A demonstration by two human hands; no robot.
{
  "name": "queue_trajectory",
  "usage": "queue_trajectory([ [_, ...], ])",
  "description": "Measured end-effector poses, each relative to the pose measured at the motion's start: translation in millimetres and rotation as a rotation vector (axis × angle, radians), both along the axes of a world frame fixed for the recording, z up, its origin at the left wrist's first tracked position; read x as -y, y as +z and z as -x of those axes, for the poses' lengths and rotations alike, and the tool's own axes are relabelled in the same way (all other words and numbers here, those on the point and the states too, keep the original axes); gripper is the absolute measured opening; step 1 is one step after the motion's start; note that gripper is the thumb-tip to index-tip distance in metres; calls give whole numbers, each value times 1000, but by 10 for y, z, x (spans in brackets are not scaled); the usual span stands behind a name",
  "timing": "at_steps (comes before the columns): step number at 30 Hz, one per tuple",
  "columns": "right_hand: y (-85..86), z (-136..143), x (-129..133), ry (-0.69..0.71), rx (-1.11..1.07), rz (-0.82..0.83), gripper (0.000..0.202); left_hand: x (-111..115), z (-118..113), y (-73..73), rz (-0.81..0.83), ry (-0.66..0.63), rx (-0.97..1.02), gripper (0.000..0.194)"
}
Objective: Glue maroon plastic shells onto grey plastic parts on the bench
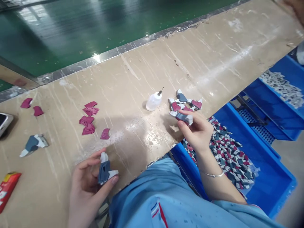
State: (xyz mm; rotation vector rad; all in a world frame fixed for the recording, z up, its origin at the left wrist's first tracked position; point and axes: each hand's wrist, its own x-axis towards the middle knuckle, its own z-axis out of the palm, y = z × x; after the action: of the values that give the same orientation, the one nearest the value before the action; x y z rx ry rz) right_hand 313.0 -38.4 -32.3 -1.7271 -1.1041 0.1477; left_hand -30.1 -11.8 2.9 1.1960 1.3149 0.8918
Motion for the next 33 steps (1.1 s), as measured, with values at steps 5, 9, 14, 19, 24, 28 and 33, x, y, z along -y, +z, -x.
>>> queue_trajectory([
  [5, 58, 56, 67, -130, 10, -7, 48, -27, -135, 5, -22, -28, -36, 48],
  [9, 113, 499, 6, 132, -233, -19, 38, -53, -187, -3, -40, 9, -20, 45],
  [14, 222, 706, -525, 573, -1000, 230, 91, -33, -179, -93, -23, -11, 5, 53],
  [19, 286, 532, -954, 526, -1320, 200, 53, -18, -185, -212, -67, -16, 7, 55],
  [24, 226, 818, -760, 503, -1151, 219, 60, -12, -295, -194, -60, 55, -34, 58],
  [28, 183, 1106, -338, 556, -909, 288, 71, 20, -409, -109, -58, 94, -28, 56],
  [33, 78, 1098, -76, 486, -502, 61, 53, 28, -467, -47, 36, 69, 52, 58],
])
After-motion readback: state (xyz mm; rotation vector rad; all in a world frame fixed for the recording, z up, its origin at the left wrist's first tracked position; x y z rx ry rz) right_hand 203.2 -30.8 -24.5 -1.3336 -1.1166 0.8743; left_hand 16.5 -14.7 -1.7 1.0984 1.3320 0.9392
